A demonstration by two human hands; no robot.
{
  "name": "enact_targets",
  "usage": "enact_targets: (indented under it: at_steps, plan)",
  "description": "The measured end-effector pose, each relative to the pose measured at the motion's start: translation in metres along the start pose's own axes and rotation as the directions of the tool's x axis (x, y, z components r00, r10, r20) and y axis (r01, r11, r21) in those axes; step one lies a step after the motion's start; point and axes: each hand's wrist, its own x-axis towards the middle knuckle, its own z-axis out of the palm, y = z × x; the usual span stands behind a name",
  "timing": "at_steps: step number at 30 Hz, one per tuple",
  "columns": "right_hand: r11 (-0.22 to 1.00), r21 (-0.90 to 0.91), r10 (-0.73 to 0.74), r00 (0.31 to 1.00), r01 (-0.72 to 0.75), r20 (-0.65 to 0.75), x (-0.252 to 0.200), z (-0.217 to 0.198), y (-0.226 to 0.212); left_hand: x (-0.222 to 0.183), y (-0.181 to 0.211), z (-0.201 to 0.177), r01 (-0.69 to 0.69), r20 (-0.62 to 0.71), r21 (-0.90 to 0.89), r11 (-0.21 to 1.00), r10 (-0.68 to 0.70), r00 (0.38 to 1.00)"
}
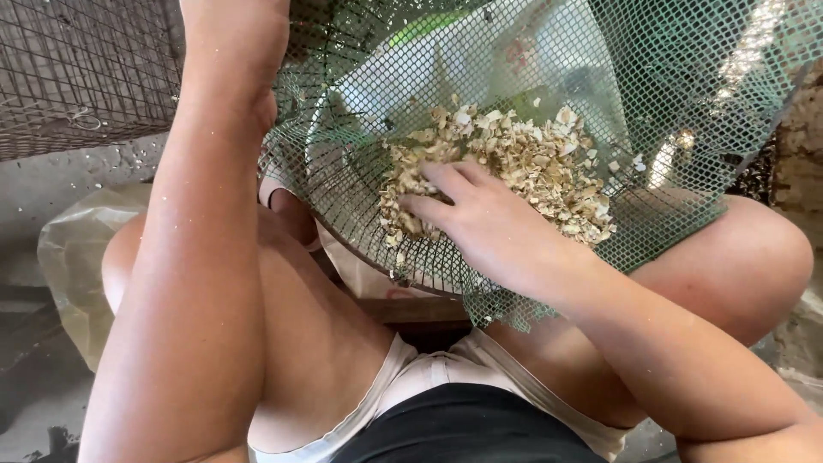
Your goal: Sorting and sifting seeds or husks using a mesh sieve and hands in an agricultural setting.
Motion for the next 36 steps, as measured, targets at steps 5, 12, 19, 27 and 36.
enact_targets:
  at_steps: [5,12,19,27,36]
  plan:
    - [0.960,0.272,0.007,0.967,0.065,-0.253,0.007,-0.019,0.012,0.001,-0.085,0.007,-0.004,0.005,0.009,1.000,0.004,1.000]
    - [0.943,0.326,0.069,0.928,0.059,-0.366,-0.002,-0.023,0.030,-0.008,-0.101,0.003,-0.005,0.011,0.029,1.000,0.005,1.000]
    - [0.922,0.386,0.099,0.946,0.030,-0.308,-0.003,-0.027,0.025,-0.010,-0.103,0.003,-0.001,0.014,0.054,0.999,0.001,1.000]
    - [0.914,0.384,0.017,0.935,0.129,-0.354,-0.003,-0.027,0.024,-0.016,-0.097,0.011,-0.003,0.027,0.077,0.997,0.001,1.000]
    - [0.911,0.293,-0.164,0.907,0.291,-0.389,0.012,-0.001,0.010,-0.025,-0.086,0.011,-0.002,0.039,0.106,0.994,-0.003,0.999]
